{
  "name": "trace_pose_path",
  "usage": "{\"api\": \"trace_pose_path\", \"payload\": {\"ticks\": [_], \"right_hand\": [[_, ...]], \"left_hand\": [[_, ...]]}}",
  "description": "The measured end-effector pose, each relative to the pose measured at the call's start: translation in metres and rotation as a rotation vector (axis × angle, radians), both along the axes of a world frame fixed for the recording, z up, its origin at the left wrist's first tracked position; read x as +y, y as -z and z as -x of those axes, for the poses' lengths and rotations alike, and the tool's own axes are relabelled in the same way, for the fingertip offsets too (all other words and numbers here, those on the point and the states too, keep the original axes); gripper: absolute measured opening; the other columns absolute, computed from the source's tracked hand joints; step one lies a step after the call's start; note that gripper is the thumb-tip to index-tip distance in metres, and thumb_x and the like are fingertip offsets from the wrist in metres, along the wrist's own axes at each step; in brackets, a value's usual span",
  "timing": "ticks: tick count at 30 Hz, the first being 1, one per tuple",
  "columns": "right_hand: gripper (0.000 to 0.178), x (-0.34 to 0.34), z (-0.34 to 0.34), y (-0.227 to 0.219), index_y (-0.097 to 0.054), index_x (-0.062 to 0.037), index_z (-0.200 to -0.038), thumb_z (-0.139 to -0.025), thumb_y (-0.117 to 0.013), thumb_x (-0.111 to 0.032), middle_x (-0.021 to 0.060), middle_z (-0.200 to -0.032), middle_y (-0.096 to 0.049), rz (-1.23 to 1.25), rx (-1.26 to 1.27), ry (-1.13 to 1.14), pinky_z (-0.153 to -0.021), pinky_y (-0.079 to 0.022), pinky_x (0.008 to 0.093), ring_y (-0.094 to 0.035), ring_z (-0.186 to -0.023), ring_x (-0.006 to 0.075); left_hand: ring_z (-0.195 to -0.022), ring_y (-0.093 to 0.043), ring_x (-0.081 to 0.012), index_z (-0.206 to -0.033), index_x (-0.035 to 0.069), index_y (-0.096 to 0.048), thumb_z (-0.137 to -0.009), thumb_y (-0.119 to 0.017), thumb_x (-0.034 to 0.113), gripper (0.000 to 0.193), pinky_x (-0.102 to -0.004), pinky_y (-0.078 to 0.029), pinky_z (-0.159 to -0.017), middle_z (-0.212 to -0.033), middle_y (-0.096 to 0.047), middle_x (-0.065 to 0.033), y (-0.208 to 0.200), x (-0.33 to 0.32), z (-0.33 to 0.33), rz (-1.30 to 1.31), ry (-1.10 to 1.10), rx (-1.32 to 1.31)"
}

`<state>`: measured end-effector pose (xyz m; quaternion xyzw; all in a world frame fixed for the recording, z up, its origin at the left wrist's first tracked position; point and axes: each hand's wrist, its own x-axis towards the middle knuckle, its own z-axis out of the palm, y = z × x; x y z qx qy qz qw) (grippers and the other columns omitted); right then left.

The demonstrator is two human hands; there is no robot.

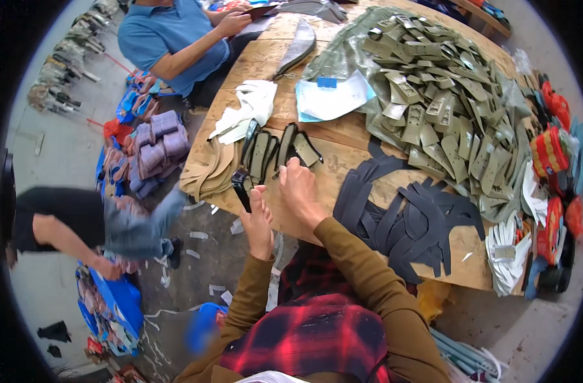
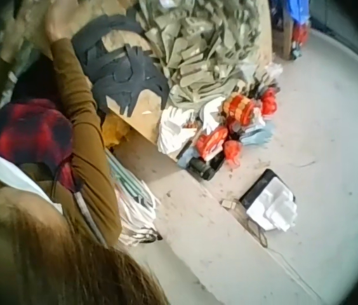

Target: The person assembles shoe components by hand, fitting a black rubber strip into a beige sole piece. The person repeatedly picks up a sole, inserts the strip, and places the finished unit on the table. Another person works in the background.

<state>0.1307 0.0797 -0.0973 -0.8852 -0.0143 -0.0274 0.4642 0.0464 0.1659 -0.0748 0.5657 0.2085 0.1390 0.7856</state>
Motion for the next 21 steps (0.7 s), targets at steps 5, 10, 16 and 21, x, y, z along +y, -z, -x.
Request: {"api": "trace_pose_path", "payload": {"ticks": [5,10,16,21], "right_hand": [[0.028,-0.003,-0.005,0.001,-0.059,0.0005,-0.086,-0.095,-0.056,-0.025,0.0247,-0.073,-0.064,-0.179,0.01,0.019,-0.062,-0.048,0.0502,-0.064,-0.071,0.0432],[0.028,-0.012,0.005,0.001,-0.057,0.0002,-0.085,-0.095,-0.053,-0.026,0.0267,-0.071,-0.062,-0.25,-0.067,-0.047,-0.059,-0.048,0.0546,-0.063,-0.068,0.0461],[0.019,-0.096,0.081,-0.046,-0.067,-0.0055,-0.095,-0.093,-0.061,-0.024,0.0203,-0.079,-0.067,-0.055,-0.053,-0.269,-0.061,-0.051,0.0469,-0.065,-0.071,0.0414],[0.01,-0.249,0.11,-0.065,-0.065,-0.0024,-0.096,-0.092,-0.061,-0.01,0.0096,-0.085,-0.067,0.034,-0.085,0.196,-0.061,-0.05,0.0292,-0.065,-0.068,0.018]], "left_hand": [[-0.085,-0.052,-0.0116,-0.125,0.001,-0.054,-0.1,-0.057,0.038,0.045,-0.027,-0.043,-0.074,-0.099,-0.055,-0.0037,0.019,0.014,-0.028,-0.272,0.056,-0.032],[-0.123,-0.048,-0.0316,-0.138,-0.004,-0.043,-0.099,-0.056,0.035,0.057,-0.0398,-0.04,-0.101,-0.137,-0.047,-0.0217,0.011,0.004,-0.068,-0.727,0.072,-0.101],[-0.129,-0.043,-0.0362,-0.133,-0.002,-0.049,-0.094,-0.063,0.021,0.048,-0.0417,-0.038,-0.104,-0.14,-0.044,-0.0218,0.005,-0.003,-0.042,-1.162,0.157,-0.136],[-0.114,-0.053,-0.0313,-0.127,-0.001,-0.054,-0.09,-0.068,0.016,0.043,-0.0389,-0.044,-0.094,-0.129,-0.052,-0.0179,0.003,-0.022,0.017,-1.097,0.223,-0.26]]}}
